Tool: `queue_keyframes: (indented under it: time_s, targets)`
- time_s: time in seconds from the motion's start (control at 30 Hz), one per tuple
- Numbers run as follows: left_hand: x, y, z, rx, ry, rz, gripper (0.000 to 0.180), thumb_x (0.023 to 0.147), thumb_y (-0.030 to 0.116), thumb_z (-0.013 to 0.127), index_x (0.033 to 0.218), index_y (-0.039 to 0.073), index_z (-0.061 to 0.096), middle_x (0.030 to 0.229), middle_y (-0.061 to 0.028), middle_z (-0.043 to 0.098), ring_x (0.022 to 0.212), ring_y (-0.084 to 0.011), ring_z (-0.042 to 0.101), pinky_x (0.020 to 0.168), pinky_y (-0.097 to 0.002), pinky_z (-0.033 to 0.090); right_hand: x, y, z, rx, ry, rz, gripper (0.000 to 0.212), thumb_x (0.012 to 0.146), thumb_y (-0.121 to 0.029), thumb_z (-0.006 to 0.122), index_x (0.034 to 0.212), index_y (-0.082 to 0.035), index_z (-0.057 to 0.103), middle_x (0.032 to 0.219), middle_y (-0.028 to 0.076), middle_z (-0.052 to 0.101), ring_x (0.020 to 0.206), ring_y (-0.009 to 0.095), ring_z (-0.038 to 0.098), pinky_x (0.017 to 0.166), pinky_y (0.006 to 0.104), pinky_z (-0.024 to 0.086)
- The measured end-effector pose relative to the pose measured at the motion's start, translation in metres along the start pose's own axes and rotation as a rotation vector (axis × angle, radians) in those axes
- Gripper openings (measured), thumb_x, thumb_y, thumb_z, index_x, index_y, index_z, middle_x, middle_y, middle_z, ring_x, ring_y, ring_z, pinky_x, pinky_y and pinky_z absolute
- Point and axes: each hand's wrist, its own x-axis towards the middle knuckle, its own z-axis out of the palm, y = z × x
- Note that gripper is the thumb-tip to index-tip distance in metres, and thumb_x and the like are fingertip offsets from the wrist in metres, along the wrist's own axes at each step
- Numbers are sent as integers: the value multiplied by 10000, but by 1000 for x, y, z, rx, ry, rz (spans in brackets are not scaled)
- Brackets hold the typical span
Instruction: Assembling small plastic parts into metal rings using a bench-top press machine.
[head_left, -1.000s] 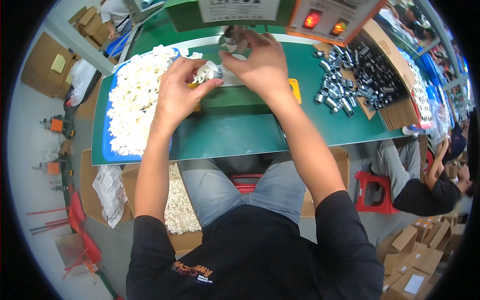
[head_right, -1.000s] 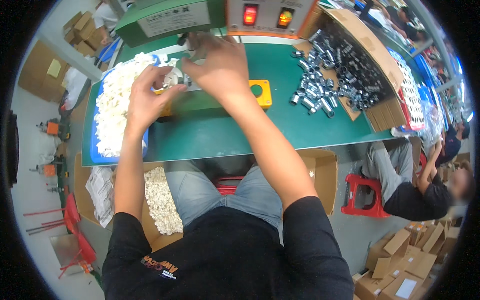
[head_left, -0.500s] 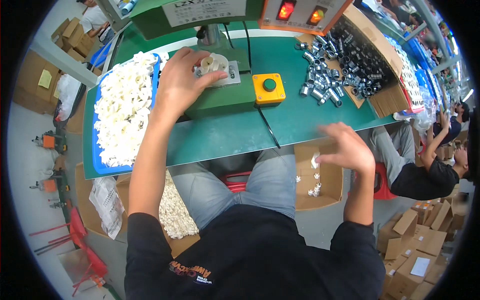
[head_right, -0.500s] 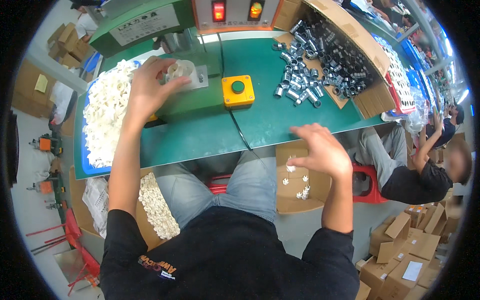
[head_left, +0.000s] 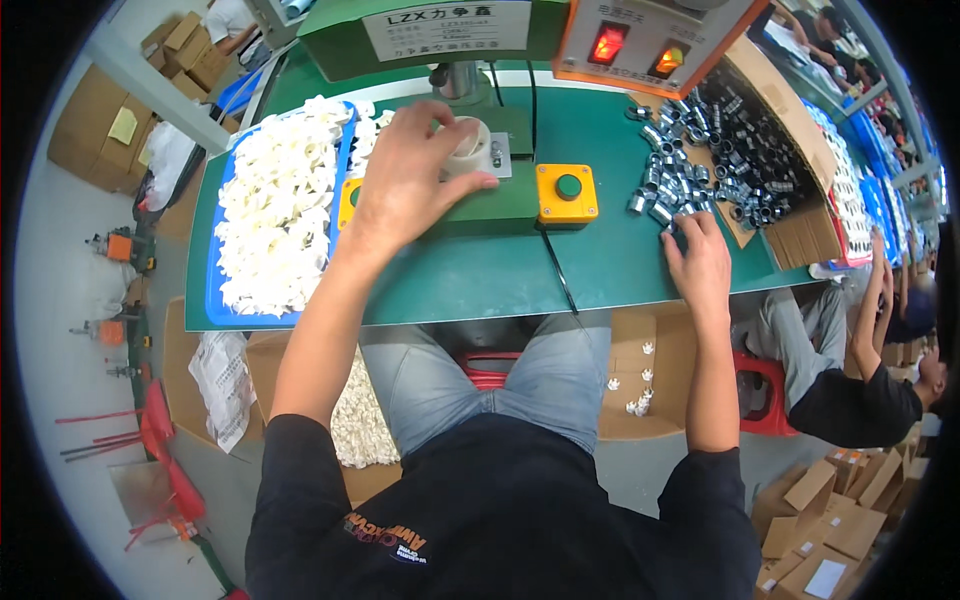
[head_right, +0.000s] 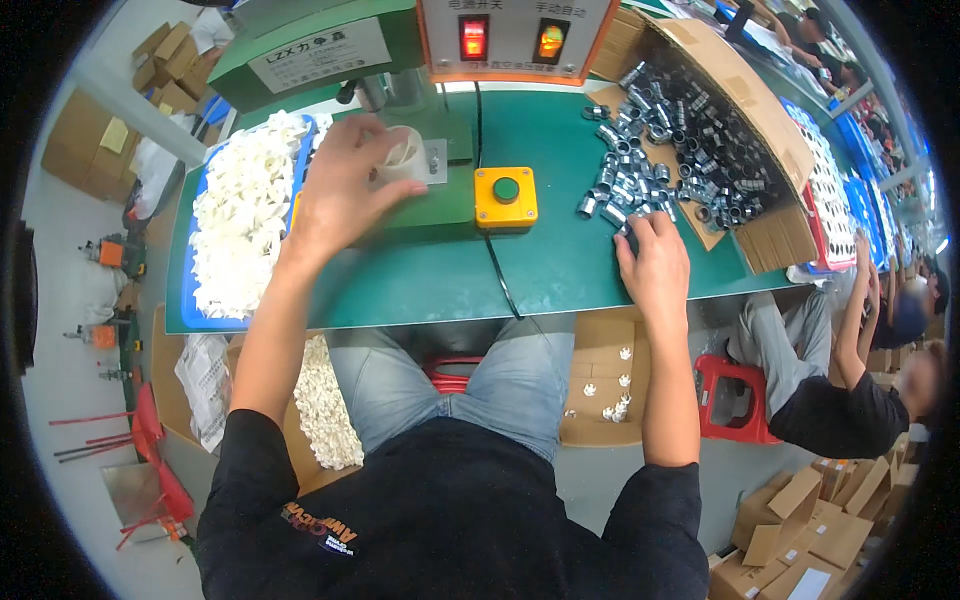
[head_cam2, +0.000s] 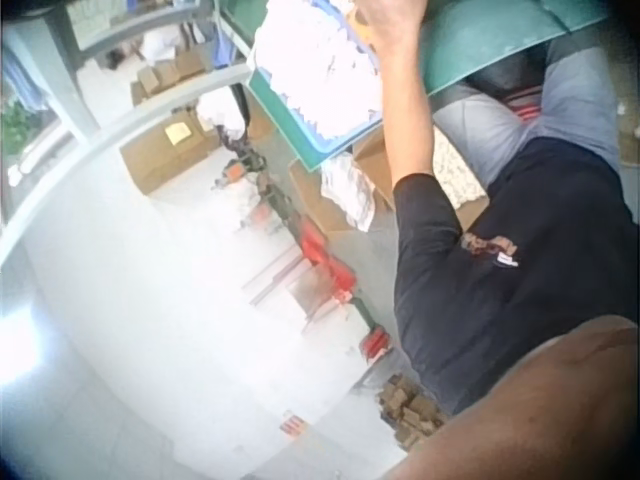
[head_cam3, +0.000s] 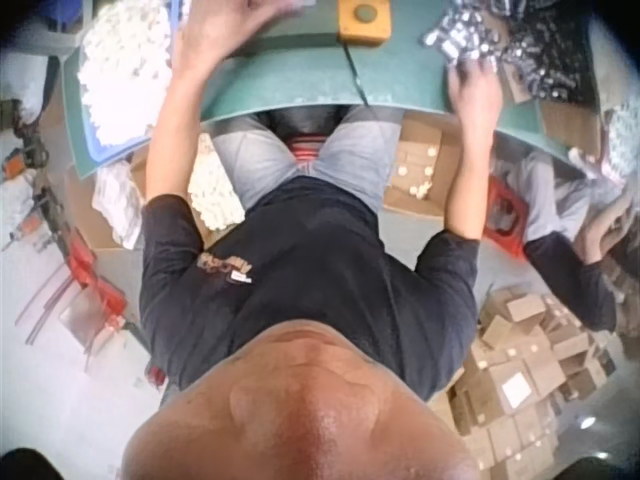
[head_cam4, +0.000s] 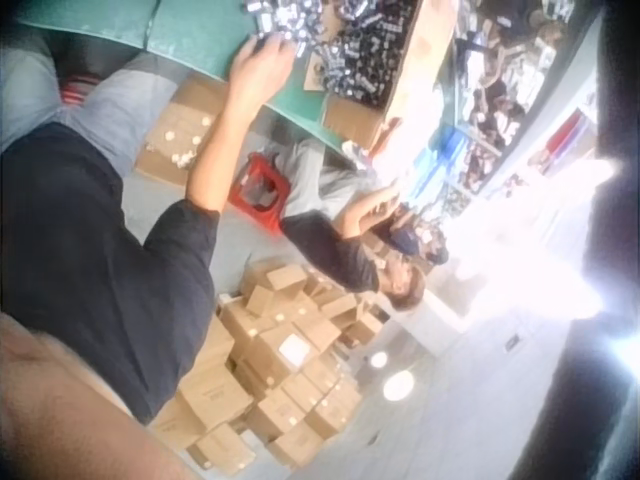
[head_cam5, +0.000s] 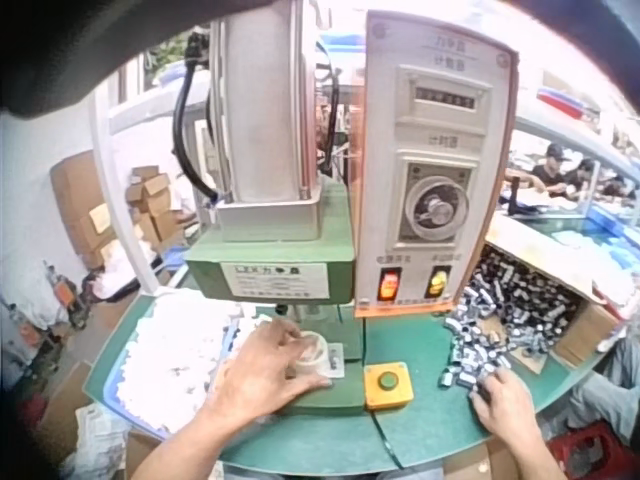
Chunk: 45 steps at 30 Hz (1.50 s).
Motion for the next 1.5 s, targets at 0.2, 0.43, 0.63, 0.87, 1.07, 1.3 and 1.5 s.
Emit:
queue_keyframes:
  time_s: [0.2, 0.43, 0.63, 0.87, 1.07, 1.3, 1.5]
  targets:
    - [-4, 16, -7, 321, -7, 116, 479, 815, 312, 815, 1213, 78, 687, 1111, -106, 629, 1043, -297, 586, 868, -421, 488, -8, 3, 1, -2, 93, -105, 195, 830, -114, 780, 993, -19, 730, 982, 127, 646, 884, 324, 654, 772, 426, 540]
    - [-7, 17, -6, 252, -30, 60, 372, 850, 145, 768, 1201, 39, 705, 1109, -114, 655, 1031, -310, 603, 895, -432, 511, -9, 4, 10, 219, 107, -86, 239, 811, -76, 790, 991, -1, 652, 1020, 129, 650, 877, 318, 660, 773, 388, 544]
    - [-7, 18, -3, 212, 35, 146, 294, 820, 35, 729, 1114, 43, 727, 1078, -109, 664, 1016, -320, 615, 877, -436, 513, -15, 13, 15, 412, 118, -4, 257, 807, -31, 785, 993, -7, 609, 961, 129, 650, 853, 249, 657, 751, 355, 535]
    - [0, 21, -9, 189, -89, 106, 237, 841, 125, 748, 1056, 31, 716, 1111, -108, 659, 1050, -333, 604, 918, -433, 511, -12, 10, 16, 329, 160, -54, 288, 786, -17, 773, 1041, -1, 640, 954, 142, 658, 868, 307, 656, 786, 389, 531]
    - [2, 22, -14, 95, -68, 65, 282, 869, 130, 740, 1126, 14, 725, 1123, -144, 692, 1027, -355, 617, 909, -429, 522, 1, -4, 8, 104, 95, -185, 370, 764, -110, 807, 1100, -47, 665, 990, 101, 664, 967, 296, 620, 843, 410, 460]
    - [-19, 27, -14, 14, 133, 0, 205, 836, 99, 755, 1028, 28, 755, 1048, -138, 697, 937, -314, 643, 815, -405, 539, 16, -23, 23, 39, 158, -250, 413, 766, -201, 845, 1124, -59, 697, 1000, 78, 622, 974, 286, 579, 852, 424, 419]
    - [-45, 21, -28, -16, 181, -62, 160, 839, 50, 742, 997, 21, 747, 995, -119, 672, 894, -294, 639, 753, -384, 524, 24, -28, 38, 33, 144, -231, 405, 766, -223, 853, 1099, -62, 688, 1018, 74, 603, 989, 283, 558, 856, 420, 397]
